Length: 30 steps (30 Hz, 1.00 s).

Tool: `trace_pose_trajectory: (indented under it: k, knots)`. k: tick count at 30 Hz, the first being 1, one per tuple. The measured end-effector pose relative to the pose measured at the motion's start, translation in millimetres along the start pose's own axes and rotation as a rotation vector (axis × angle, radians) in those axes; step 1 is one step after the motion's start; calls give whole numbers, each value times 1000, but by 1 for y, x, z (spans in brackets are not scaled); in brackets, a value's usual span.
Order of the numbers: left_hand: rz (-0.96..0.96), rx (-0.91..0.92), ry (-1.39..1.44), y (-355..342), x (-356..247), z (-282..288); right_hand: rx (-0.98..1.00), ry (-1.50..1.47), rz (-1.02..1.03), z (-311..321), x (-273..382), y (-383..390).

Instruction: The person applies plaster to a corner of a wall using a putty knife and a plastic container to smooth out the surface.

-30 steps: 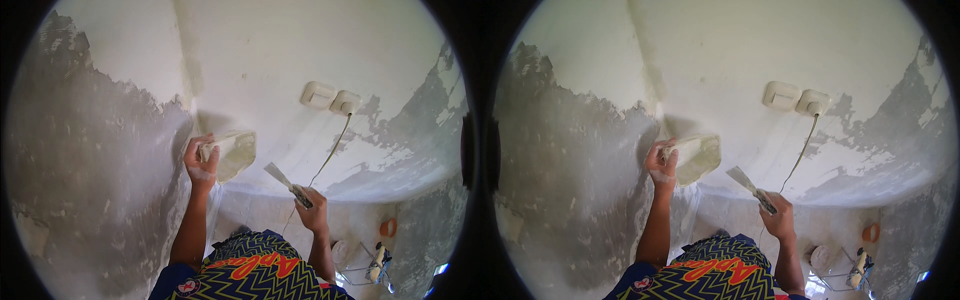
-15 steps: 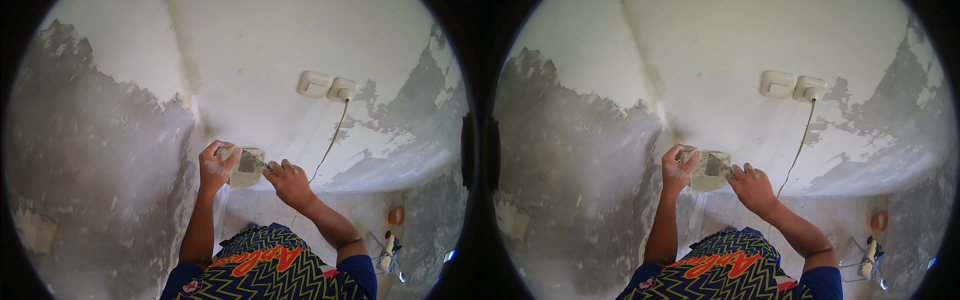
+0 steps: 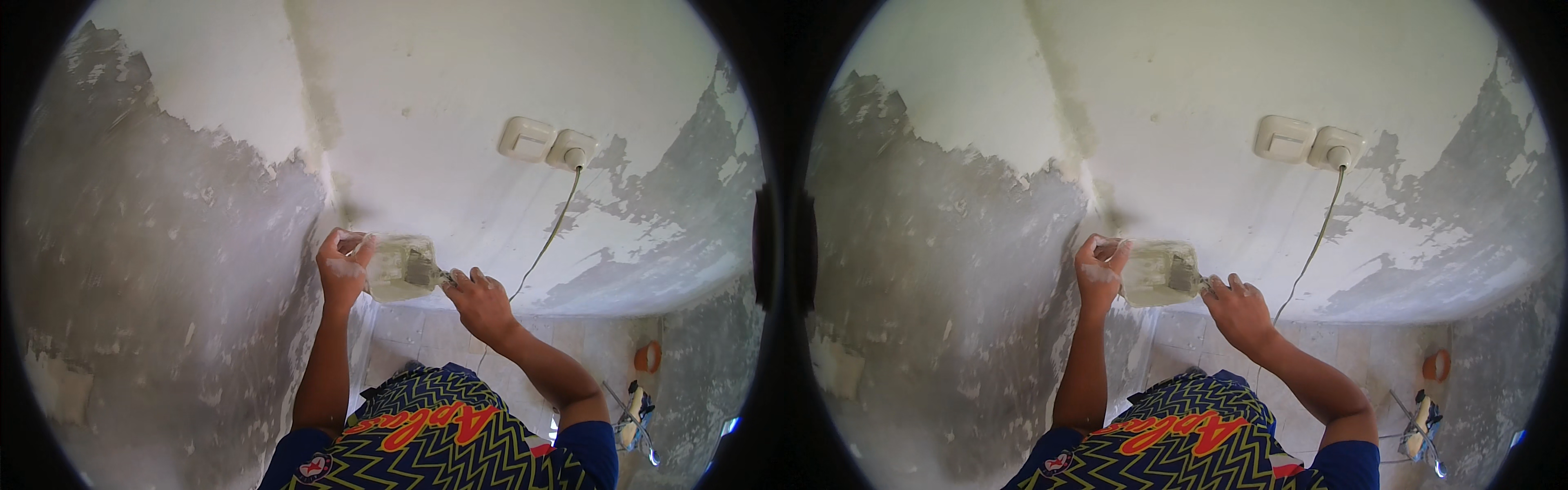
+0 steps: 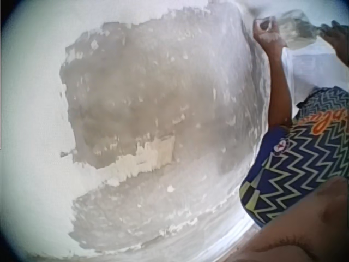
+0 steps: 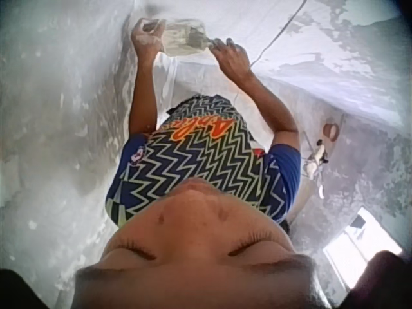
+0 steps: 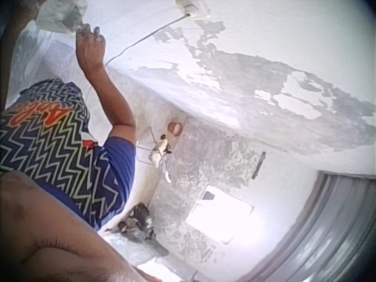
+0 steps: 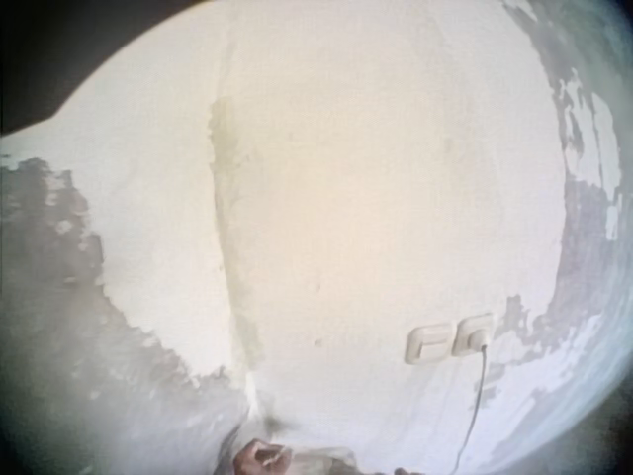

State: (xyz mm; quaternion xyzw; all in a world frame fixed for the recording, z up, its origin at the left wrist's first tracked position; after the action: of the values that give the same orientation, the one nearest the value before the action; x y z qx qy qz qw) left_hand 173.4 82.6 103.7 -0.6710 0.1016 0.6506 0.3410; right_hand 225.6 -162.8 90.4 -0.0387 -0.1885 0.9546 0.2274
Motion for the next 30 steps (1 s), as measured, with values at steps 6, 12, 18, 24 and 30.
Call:
trace_pose_trajectory:
  k: [6,12,18,24,30]
  knots:
    - [426,98,138,-6,79,-17,2,-51,-59,22,-21,16]
    - [807,451,170,40,112,-53,59,-24,-172,20,-46,34]
    - [801,436,204,52,117,-61,6,-125,-169,41,-55,31]
    - [166,459,133,24,63,-65,74,-22,-70,43,-49,20]
    - [11,360,-101,24,17,-56,31,36,22,38,-26,8]
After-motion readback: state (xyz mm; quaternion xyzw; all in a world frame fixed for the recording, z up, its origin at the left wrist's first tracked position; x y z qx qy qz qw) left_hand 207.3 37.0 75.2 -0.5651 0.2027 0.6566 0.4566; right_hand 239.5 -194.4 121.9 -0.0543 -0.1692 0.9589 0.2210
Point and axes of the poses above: each hand's wrist, its own y-axis away from the middle knuckle, its own z-axis out of the back of the hand, x = y × z, the point moved 10 cm from there along -y, towards the middle knuckle, and after that the axes turned 8 degrees about -x, right-handed, at the moved point
